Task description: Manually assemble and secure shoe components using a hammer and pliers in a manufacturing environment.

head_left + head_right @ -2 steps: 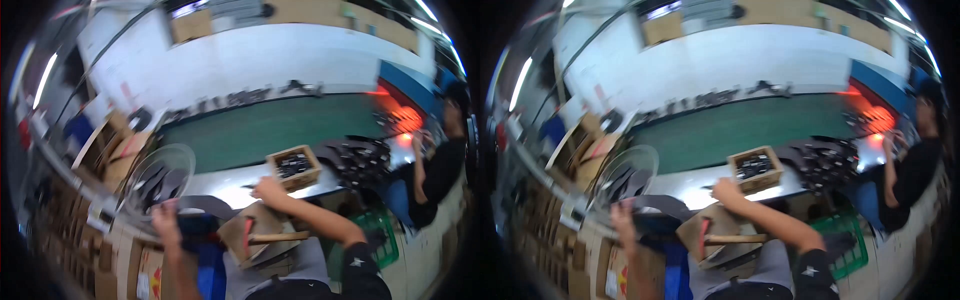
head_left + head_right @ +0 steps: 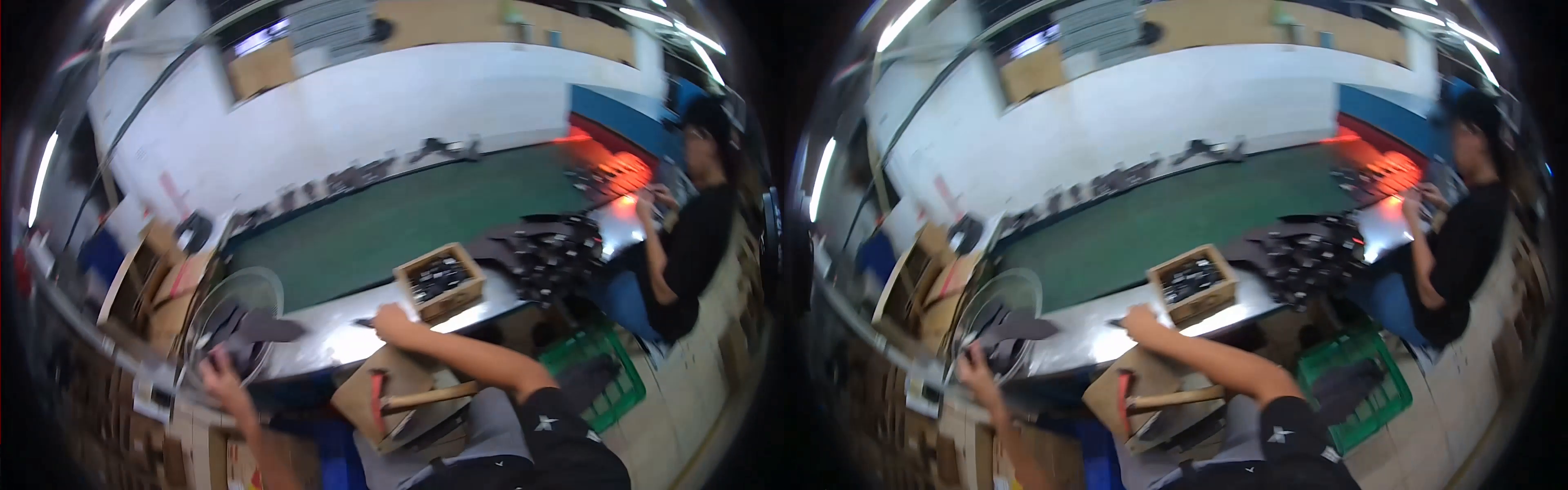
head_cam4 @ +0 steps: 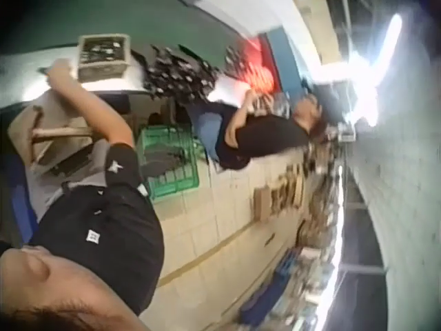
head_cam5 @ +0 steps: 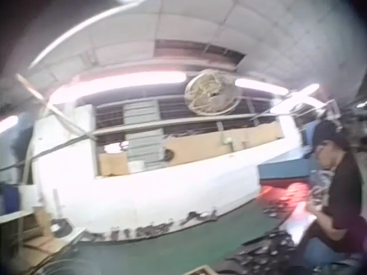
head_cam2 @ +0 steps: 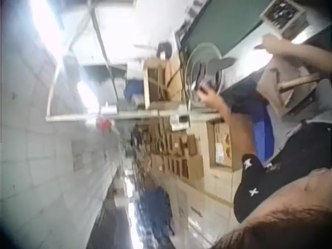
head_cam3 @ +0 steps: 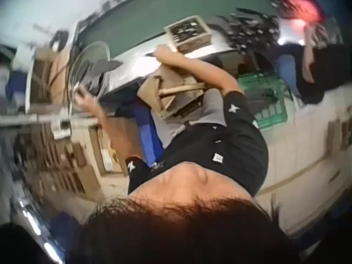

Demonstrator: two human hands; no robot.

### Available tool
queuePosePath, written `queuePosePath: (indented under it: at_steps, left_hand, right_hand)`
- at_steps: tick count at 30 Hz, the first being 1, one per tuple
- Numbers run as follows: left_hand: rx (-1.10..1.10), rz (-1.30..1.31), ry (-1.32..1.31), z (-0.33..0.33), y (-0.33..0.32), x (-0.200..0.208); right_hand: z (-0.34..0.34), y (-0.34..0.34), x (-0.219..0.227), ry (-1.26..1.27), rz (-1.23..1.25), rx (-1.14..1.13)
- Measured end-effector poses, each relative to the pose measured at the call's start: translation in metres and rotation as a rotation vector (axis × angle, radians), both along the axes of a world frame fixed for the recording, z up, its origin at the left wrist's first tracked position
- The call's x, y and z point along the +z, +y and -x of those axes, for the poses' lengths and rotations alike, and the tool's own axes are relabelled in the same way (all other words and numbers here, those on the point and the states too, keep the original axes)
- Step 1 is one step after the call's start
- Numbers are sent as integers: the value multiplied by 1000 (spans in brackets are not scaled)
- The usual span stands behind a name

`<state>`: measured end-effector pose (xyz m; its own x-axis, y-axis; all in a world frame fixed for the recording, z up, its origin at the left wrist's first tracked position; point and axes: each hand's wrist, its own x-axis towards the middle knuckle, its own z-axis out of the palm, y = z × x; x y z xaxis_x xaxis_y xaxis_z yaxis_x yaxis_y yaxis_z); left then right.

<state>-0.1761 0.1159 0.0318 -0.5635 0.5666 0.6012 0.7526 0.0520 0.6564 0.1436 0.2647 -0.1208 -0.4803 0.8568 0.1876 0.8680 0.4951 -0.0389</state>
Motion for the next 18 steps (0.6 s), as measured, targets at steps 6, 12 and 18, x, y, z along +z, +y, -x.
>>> queuePosePath:
  at_steps: [6,12,18]
  left_hand:
    - [187,-73,8,105,17,-44]
    - [-209,-93,-29,8,12,-33]
    - [-418,-83,-46,-101,5,-4]
  right_hand:
    - [-84,-50,118,560,-353,-89]
    - [-370,-61,145,93,-586,-1234]
    - [-440,-40,137,443,-475,-707]
